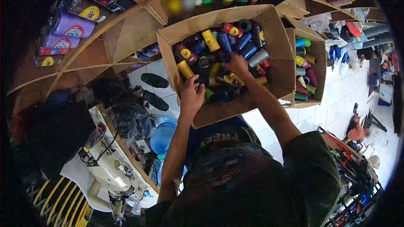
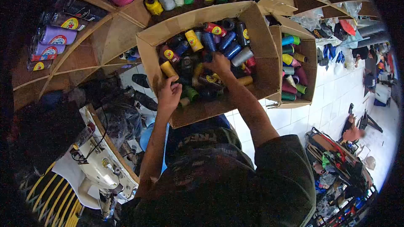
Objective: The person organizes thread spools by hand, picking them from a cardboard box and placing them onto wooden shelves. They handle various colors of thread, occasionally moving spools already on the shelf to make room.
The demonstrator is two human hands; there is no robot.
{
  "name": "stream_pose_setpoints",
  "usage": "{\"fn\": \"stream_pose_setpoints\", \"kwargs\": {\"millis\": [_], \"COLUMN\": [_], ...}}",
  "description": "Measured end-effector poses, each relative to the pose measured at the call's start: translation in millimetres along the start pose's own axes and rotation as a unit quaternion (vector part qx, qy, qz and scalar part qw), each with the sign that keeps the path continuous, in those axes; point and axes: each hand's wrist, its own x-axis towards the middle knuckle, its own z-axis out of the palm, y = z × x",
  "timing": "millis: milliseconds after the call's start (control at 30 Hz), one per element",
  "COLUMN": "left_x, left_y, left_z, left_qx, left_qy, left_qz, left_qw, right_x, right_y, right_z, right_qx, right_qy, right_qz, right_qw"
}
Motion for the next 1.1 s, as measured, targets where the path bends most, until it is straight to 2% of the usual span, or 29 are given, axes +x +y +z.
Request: {"fn": "stream_pose_setpoints", "kwargs": {"millis": [33, 100, 133, 233, 267, 367, 400, 433, 467, 500, 567, 667, 767, 800, 1000, 1100], "left_x": [3, 7, 10, 17, 17, 21, 22, 20, 18, 17, 19, 12, 11, 14, 15, 10], "left_y": [2, 9, 14, 42, 52, 54, 53, 49, 45, 41, 20, 21, 23, 22, 13, 33], "left_z": [1, 6, 7, 3, -1, -5, -8, -13, -18, -22, -20, -21, -20, -17, -21, -26], "left_qx": [-0.006, 0.033, 0.053, 0.091, 0.084, 0.064, 0.032, 0.001, -0.031, -0.064, -0.074, -0.065, -0.012, -0.062, -0.095, -0.103], "left_qy": [-0.005, 0.033, 0.053, 0.091, 0.057, 0.083, 0.076, 0.068, 0.060, 0.054, 0.069, 0.075, 0.071, 0.076, 0.066, 0.046], "left_qz": [-0.004, 0.072, 0.112, 0.211, 0.144, 0.094, 0.090, 0.084, 0.078, 0.074, 0.081, 0.084, 0.095, 0.122, 0.114, 0.062], "left_qw": [1.000, 0.996, 0.991, 0.969, 0.984, 0.990, 0.993, 0.994, 0.995, 0.994, 0.992, 0.992, 0.993, 0.988, 0.987, 0.992], "right_x": [1, 3, -3, -18, -21, -12, -3, 9, 22, 29, 30, 37, 39, 35, 14, 23], "right_y": [1, -1, -28, -74, -82, -83, -74, -60, -37, -14, 41, 81, 79, 76, 53, 41], "right_z": [-10, -33, -63, -115, -119, -105, -100, -81, -51, -18, 55, 98, 104, 103, 94, 56], "right_qx": [0.053, 0.157, 0.169, 0.223, 0.237, 0.503, 0.474, 0.277, 0.067, -0.148, -0.187, -0.148, -0.185, -0.201, -0.277, -0.283], "right_qy": [0.007, 0.018, -0.031, -0.107, -0.113, -0.215, -0.236, -0.235, -0.222, -0.196, -0.194, -0.151, -0.192, -0.211, -0.318, -0.381], "right_qz": [-0.037, -0.109, -0.090, -0.158, -0.192, -0.097, -0.063, -0.113, -0.158, -0.197, -0.118, -0.205, -0.217, -0.217, -0.215, -0.204], "right_qw": [0.998, 0.981, 0.981, 0.956, 0.946, 0.831, 0.846, 0.925, 0.960, 0.949, 0.956, 0.955, 0.939, 0.932, 0.881, 0.856]}}
